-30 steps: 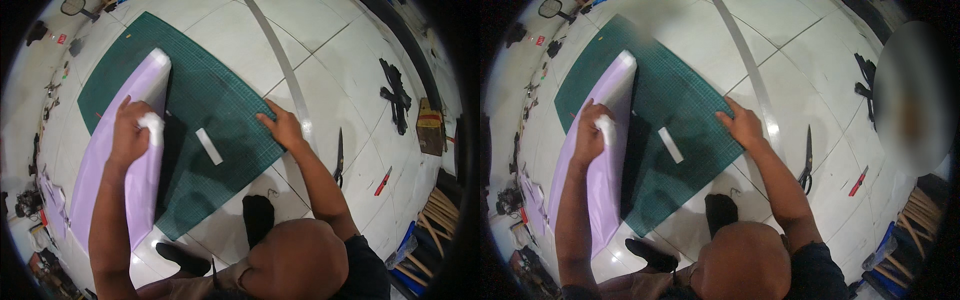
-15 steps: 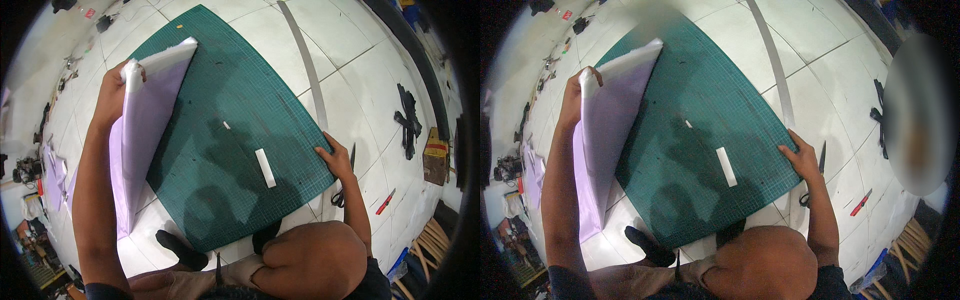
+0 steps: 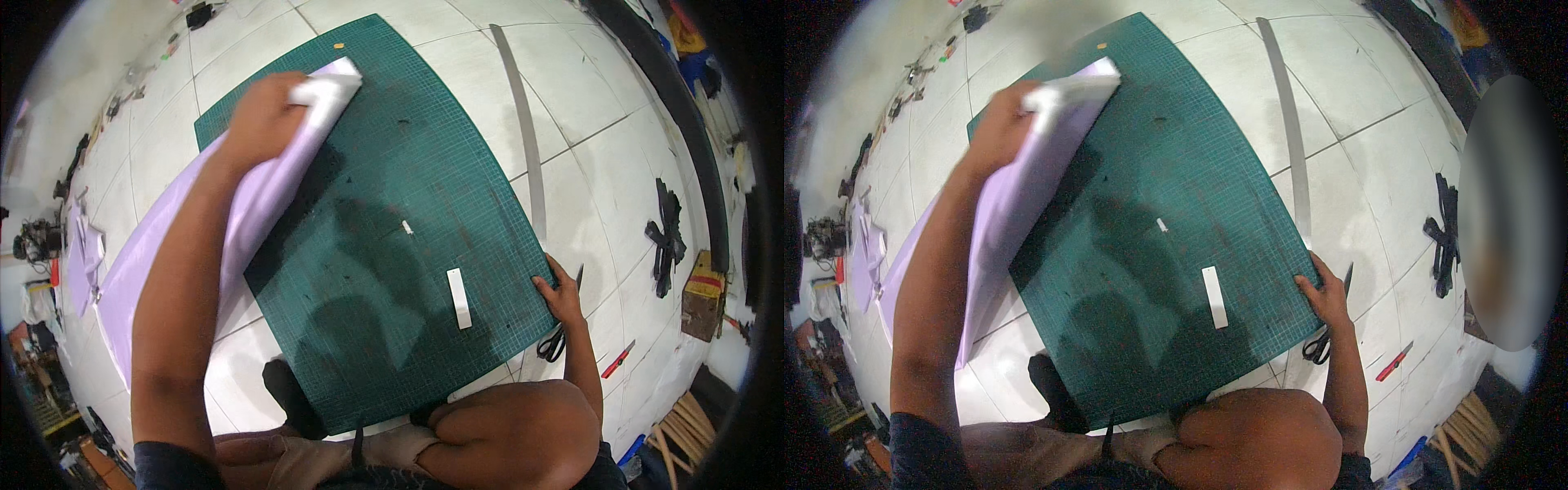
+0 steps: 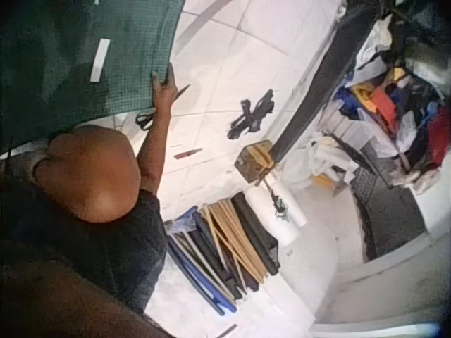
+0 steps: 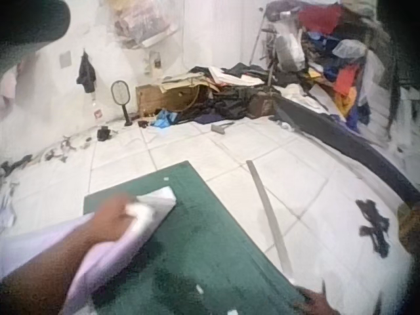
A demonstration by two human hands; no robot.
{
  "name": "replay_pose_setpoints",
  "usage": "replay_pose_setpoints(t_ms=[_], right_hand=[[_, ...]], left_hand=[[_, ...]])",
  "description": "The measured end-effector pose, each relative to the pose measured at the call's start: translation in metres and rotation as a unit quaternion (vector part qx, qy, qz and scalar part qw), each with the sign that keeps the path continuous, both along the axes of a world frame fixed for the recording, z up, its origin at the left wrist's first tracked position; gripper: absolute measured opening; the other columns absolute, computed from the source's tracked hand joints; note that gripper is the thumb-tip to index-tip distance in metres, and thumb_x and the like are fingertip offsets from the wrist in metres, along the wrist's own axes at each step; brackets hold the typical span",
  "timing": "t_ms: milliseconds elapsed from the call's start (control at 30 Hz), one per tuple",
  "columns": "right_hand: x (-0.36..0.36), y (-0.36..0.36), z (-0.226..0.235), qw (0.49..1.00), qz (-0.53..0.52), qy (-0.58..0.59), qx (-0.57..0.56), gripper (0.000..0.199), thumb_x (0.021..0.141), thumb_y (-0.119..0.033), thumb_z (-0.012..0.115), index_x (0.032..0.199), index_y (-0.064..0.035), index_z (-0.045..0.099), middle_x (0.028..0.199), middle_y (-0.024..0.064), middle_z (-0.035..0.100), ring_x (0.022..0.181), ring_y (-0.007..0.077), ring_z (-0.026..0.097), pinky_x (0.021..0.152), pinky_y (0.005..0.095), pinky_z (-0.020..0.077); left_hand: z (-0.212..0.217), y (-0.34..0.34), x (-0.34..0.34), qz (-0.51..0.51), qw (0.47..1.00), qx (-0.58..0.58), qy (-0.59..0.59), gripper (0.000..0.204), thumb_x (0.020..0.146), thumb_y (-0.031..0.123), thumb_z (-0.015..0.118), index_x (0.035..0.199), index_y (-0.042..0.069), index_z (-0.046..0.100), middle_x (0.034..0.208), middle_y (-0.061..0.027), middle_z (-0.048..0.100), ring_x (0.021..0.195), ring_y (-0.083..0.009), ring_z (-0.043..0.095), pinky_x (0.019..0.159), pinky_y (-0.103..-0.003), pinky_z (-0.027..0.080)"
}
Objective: The person spreads out a large piece of light purple fabric on the floor, aligns a metal ruler along one edge, and uses a utility knife to cut a straight strip from the material.
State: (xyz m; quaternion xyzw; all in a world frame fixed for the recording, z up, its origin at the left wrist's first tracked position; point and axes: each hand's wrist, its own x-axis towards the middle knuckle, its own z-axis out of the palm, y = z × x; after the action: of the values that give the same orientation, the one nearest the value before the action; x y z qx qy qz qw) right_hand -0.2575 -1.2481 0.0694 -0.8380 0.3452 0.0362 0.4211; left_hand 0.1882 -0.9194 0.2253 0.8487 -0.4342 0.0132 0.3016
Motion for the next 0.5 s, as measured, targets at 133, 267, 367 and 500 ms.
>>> replay_pose_setpoints(t_ms=[133,267,367,500], right_hand=[[0.014,0.003,0.023,0.99,0.045,0.108,-0.076,0.067,0.08,-0.046,0.071,0.133,-0.0078,0.054,0.114,0.0221,0.065,0.102,0.0345,0.065,0.091,0.0421,0.0492],[0.046,0.01,0.052,0.948,0.142,0.177,-0.223,0.06,0.081,-0.046,0.069,0.127,-0.009,0.058,0.111,0.0176,0.063,0.096,0.0331,0.065,0.086,0.0423,0.0506],[0.064,0.009,0.064,0.954,0.145,0.151,-0.213,0.056,0.082,-0.046,0.069,0.124,-0.0097,0.06,0.114,0.0152,0.061,0.097,0.0317,0.064,0.085,0.0424,0.0504],[0.123,0.016,0.091,0.961,0.198,0.154,-0.119,0.059,0.084,-0.044,0.068,0.126,-0.004,0.057,0.116,0.0176,0.06,0.101,0.0335,0.062,0.087,0.042,0.0496]], left_hand=[[-0.057,-0.036,-0.053,-0.125,0.985,0.106,-0.057,0.018,0.069,0.009,0.058,0.084,0.008,0.069,0.092,-0.0104,0.069,0.089,-0.0316,0.062,0.104,-0.05,0.036],[-0.1,-0.035,-0.111,-0.22,0.962,0.109,-0.121,0.058,0.069,-0.002,0.055,0.125,0.012,0.057,0.131,-0.016,0.054,0.125,-0.0329,0.048,0.112,-0.056,0.025],[-0.093,0.003,-0.092,-0.214,0.961,0.176,0.004,0.066,0.072,-0.003,0.056,0.136,0.013,0.047,0.14,-0.0196,0.043,0.133,-0.0361,0.038,0.115,-0.053,0.023],[-0.065,0.146,-0.037,-0.097,0.951,0.291,0.027,0.055,0.074,0.004,0.059,0.128,0.009,0.052,0.132,-0.0191,0.05,0.123,-0.0361,0.047,0.105,-0.044,0.039]])
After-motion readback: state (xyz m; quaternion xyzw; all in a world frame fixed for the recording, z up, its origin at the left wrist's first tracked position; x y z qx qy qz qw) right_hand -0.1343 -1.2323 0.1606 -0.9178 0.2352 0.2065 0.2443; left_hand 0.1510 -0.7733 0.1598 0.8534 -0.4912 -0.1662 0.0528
